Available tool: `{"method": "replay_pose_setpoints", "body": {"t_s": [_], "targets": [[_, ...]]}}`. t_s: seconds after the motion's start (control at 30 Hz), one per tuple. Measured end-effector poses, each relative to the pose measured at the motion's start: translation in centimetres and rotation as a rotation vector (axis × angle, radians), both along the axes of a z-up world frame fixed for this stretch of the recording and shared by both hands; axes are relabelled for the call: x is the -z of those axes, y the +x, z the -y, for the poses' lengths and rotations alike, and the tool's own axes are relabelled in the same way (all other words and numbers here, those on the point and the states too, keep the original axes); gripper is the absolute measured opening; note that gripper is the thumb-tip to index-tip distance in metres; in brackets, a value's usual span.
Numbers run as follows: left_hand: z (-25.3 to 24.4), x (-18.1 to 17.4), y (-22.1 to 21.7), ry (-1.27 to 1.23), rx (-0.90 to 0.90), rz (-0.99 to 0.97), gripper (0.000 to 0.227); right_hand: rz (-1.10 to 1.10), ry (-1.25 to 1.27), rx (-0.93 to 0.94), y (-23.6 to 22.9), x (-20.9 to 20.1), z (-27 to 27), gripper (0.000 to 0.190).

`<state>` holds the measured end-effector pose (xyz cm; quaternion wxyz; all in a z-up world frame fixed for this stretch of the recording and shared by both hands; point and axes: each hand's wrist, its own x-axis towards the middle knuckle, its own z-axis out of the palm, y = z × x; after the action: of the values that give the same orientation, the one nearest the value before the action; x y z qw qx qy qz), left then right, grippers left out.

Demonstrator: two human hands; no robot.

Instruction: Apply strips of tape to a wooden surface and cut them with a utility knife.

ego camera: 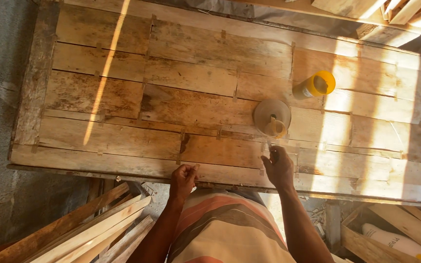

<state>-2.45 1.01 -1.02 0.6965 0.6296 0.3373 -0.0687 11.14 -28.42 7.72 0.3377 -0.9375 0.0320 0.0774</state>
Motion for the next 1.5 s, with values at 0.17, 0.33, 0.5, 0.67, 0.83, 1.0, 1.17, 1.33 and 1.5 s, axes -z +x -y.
{"method": "replay_pose_setpoints", "body": {"t_s": [0.17, 0.33, 0.5, 0.67, 0.83, 1.0, 1.17, 1.33, 1.5], "targets": [[1.1, 0.5, -1.0, 0.036, -0.052, 0.015, 0.035, 0.105, -0.014, 0.054, 1.4, 0.5, 4.3, 0.036], [3.6, 1.2, -1.4, 0.012, -0.134, 0.02, 0.032, 0.138, -0.056, 0.097, 3.4, 1.7, 9.3, 0.028], [8.5, -0.6, -1.4, 0.05, -0.228, 0.011, 0.029, 0.116, 0.023, 0.051, 5.7, 2.2, 13.6, 0.028], [15.9, -2.1, -1.3, 0.058, -0.313, 0.021, 0.031, 0.109, 0.017, -0.068, 6.7, 2.7, 17.9, 0.039], [21.7, -2.8, -1.6, 0.04, -0.315, 0.03, 0.029, 0.07, 0.135, -0.255, 7.9, 1.8, 17.2, 0.062], [22.8, -3.9, -2.0, 0.111, -0.301, -0.013, 0.03, 0.103, 0.009, -0.54, 10.7, 1.3, 11.7, 0.102], [21.0, -2.8, -1.8, 0.047, -0.304, -0.001, 0.029, 0.162, -0.067, -0.642, 13.0, 2.4, 6.9, 0.132], [19.1, -3.2, -1.9, 0.061, -0.296, -0.033, 0.03, 0.088, -0.206, -0.673, 13.6, 3.1, 5.4, 0.133], [16.9, -2.9, -1.4, 0.032, -0.276, -0.002, 0.03, -0.011, -0.331, -0.681, 14.0, 1.1, 4.4, 0.123]]}}
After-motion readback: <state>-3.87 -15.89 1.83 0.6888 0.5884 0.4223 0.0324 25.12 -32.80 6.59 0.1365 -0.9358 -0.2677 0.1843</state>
